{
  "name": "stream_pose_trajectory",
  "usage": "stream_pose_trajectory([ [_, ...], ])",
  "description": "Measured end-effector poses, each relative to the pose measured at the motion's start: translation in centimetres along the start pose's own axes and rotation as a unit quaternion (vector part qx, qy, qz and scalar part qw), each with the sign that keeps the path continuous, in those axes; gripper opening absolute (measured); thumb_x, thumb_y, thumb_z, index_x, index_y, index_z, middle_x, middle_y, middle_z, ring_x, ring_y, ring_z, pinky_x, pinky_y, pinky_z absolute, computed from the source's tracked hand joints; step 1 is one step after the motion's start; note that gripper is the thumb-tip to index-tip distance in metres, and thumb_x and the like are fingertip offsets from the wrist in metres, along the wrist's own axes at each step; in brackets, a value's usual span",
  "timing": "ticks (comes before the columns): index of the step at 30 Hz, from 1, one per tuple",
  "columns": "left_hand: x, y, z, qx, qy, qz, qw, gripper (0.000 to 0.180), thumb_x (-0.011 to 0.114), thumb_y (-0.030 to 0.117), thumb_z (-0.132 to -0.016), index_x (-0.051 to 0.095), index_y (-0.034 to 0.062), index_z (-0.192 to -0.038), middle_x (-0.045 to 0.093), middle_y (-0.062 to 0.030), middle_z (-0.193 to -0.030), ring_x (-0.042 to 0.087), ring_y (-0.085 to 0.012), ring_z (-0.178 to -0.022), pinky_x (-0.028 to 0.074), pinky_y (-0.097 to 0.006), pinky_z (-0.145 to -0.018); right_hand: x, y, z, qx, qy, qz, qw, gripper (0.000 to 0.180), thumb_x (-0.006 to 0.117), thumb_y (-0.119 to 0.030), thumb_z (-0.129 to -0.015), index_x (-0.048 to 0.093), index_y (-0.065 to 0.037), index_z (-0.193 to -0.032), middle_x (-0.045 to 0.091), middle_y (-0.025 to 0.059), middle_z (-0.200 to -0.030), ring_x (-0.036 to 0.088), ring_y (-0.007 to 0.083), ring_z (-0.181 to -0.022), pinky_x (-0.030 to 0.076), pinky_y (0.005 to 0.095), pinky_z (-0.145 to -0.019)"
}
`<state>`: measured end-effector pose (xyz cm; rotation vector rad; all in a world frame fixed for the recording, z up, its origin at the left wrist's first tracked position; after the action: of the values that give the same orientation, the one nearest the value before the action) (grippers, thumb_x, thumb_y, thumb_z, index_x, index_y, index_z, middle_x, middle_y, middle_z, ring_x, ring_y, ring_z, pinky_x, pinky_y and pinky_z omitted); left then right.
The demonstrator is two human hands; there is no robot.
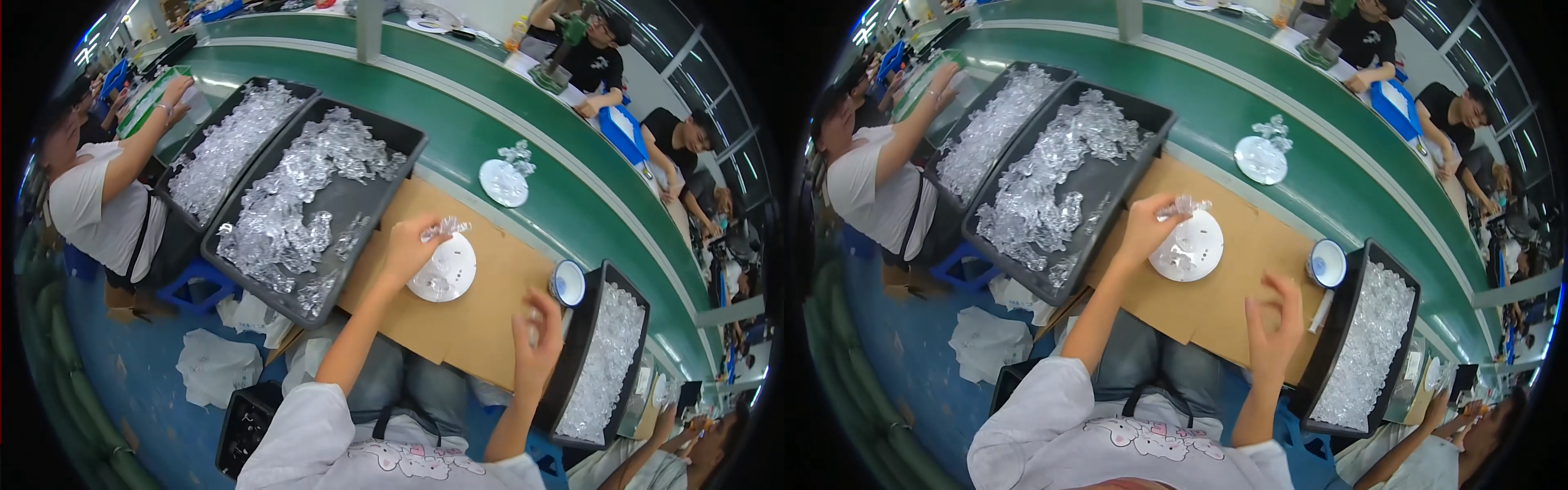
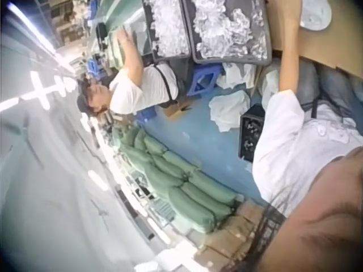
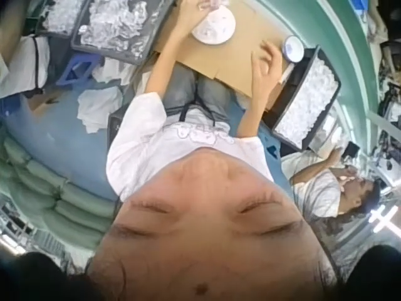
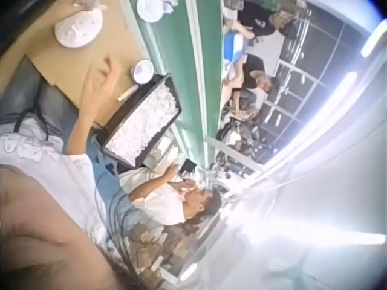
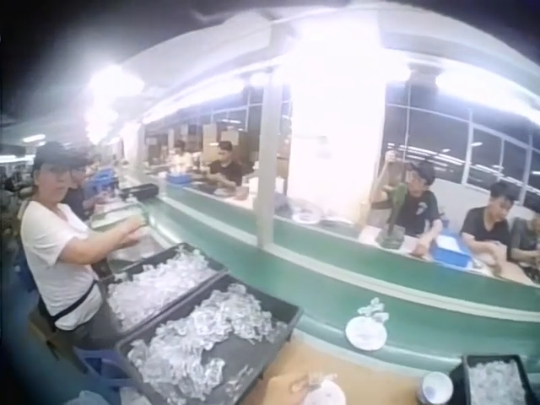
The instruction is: Assembling crystal-like decorative fixtures by gluing pieces onto a circular base and applying adhesive with a syringe.
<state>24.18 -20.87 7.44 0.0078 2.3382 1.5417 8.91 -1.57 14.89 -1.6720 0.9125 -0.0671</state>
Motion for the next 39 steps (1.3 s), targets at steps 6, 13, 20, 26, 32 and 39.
stream_pose_trajectory([
  [6,-1.9,-3.6,3.0,-0.017,-0.027,0.029,0.999,0.022,0.074,0.009,-0.069,0.065,-0.0001,-0.087,0.066,-0.0142,-0.081,0.065,-0.0251,-0.075,0.049,-0.032,-0.066,16.4,-4.0,-14.0,-0.201,-0.187,0.08,0.958,0.02,0.067,-0.016,-0.079,0.066,-0.006,-0.096,0.065,0.005,-0.087,0.062,0.019,-0.084,0.046,0.0282,-0.073],
  [13,-0.5,-5.0,2.8,-0.053,-0.05,0.169,0.983,0.021,0.075,0.011,-0.069,0.067,-0.0021,-0.084,0.068,-0.0117,-0.081,0.066,-0.0183,-0.075,0.049,-0.028,-0.068,31.7,-1.6,-19.4,-0.289,-0.322,0.579,0.69,0.044,0.076,-0.045,-0.062,0.071,-0.008,-0.085,0.067,0.0103,-0.088,0.063,0.0239,-0.083,0.045,0.0355,-0.075],
  [20,-2.7,-2.6,3.2,0.033,-0.016,0.123,0.992,0.032,0.073,0.016,-0.073,0.064,-0.0005,-0.099,0.066,-0.0129,-0.09,0.065,-0.025,-0.081,0.049,-0.032,-0.073,28.4,-1.7,-21.4,-0.228,-0.27,0.428,0.832,0.023,0.065,-0.022,-0.068,0.07,-0.012,-0.088,0.067,0.0109,-0.078,0.064,0.0284,-0.076,0.05,0.0359,-0.068],
  [26,-5.6,3.7,7.1,0.064,0.114,0.02,0.991,0.034,0.066,0.019,-0.082,0.058,0.0002,-0.11,0.061,-0.016,-0.106,0.063,-0.0255,-0.09,0.048,-0.034,-0.081,16.5,-8.5,-17.7,-0.223,-0.307,0.148,0.913,0.024,0.062,-0.003,-0.077,0.068,-0.008,-0.1,0.067,0.0098,-0.087,0.064,0.0201,-0.075,0.051,0.0303,-0.066],
  [32,-2.5,4.1,7.3,-0.201,-0.039,0.662,0.721,0.036,0.05,0.024,-0.095,0.047,-0.0002,-0.121,0.062,-0.0123,-0.096,0.062,-0.0193,-0.072,0.051,-0.03,-0.065,8.1,-9.8,-8.7,-0.35,-0.418,0.125,0.829,0.032,0.061,0.006,-0.077,0.065,-0.006,-0.106,0.065,0.0084,-0.095,0.064,0.0173,-0.087,0.051,0.0285,-0.07],
  [39,1.0,5.6,10.8,-0.055,0.114,0.308,0.943,0.029,0.054,0.014,-0.092,0.052,-0.0002,-0.116,0.061,-0.0126,-0.097,0.061,-0.0195,-0.081,0.049,-0.029,-0.071,5.2,-0.5,-1.9,0.133,-0.301,-0.229,0.916,0.061,0.07,0.003,-0.074,0.044,0.0,-0.129,0.058,0.0109,-0.115,0.061,0.0186,-0.096,0.052,0.0293,-0.079],
])
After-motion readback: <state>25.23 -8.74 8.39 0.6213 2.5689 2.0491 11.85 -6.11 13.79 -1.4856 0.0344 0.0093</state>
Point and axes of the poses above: each hand's wrist, its own z-axis away from the middle knuckle, its own x-axis out of the palm, y = z × x, the point moved 6 cm from there along -z, towards the middle knuckle
